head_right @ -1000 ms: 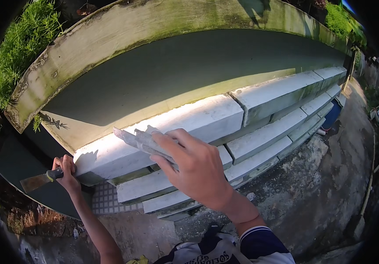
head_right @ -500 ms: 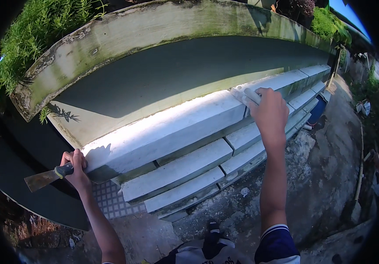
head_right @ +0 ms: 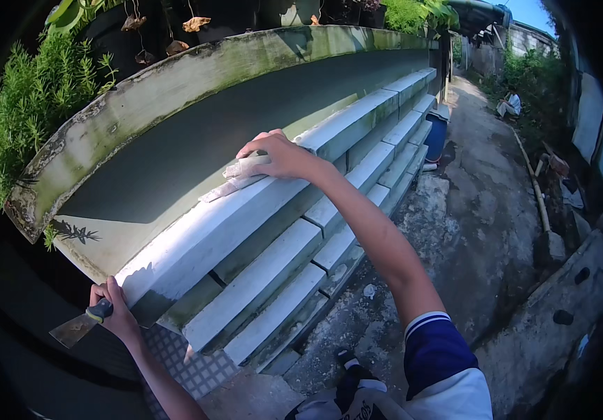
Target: The person is scraping the old paint and applying some putty to the wall.
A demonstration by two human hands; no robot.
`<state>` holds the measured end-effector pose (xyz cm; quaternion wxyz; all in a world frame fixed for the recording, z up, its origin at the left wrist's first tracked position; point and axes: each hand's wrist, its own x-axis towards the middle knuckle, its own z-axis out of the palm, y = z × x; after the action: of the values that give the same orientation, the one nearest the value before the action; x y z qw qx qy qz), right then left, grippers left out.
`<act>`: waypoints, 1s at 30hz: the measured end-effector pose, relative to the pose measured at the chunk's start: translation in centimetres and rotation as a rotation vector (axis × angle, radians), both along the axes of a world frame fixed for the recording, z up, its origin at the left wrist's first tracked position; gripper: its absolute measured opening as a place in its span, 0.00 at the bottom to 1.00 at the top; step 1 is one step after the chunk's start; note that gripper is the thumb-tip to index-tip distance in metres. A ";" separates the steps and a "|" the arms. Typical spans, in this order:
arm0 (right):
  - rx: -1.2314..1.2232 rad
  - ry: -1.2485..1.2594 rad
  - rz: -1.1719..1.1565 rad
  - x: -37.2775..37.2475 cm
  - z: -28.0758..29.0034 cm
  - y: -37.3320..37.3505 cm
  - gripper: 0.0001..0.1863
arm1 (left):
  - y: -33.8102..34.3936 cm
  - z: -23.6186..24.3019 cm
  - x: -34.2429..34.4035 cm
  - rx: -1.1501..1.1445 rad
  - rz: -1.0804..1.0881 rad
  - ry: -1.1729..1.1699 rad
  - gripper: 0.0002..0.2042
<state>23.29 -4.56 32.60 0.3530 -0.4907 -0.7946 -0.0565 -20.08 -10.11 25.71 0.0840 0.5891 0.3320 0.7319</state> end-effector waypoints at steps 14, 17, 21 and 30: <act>-0.201 0.647 0.442 -10.9 -11.0 -13.0 0.11 | -0.4 0.5 0.3 -0.019 -0.075 -0.066 0.20; -0.322 0.707 0.470 -12.9 -15.4 -15.0 0.09 | -2.1 1.3 -0.4 0.268 -0.370 -0.069 0.23; -0.601 1.054 0.613 -15.0 -21.9 -15.7 0.16 | -6.4 -2.1 3.0 0.174 -0.470 -0.226 0.26; -0.630 1.526 0.811 -20.8 -20.5 -17.7 0.43 | -9.7 -7.9 11.3 -0.333 -0.605 0.001 0.28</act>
<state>2.44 -22.25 12.13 0.6245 -0.1523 -0.4361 0.6298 -8.82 -19.79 17.80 0.3920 0.6392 0.2574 0.6094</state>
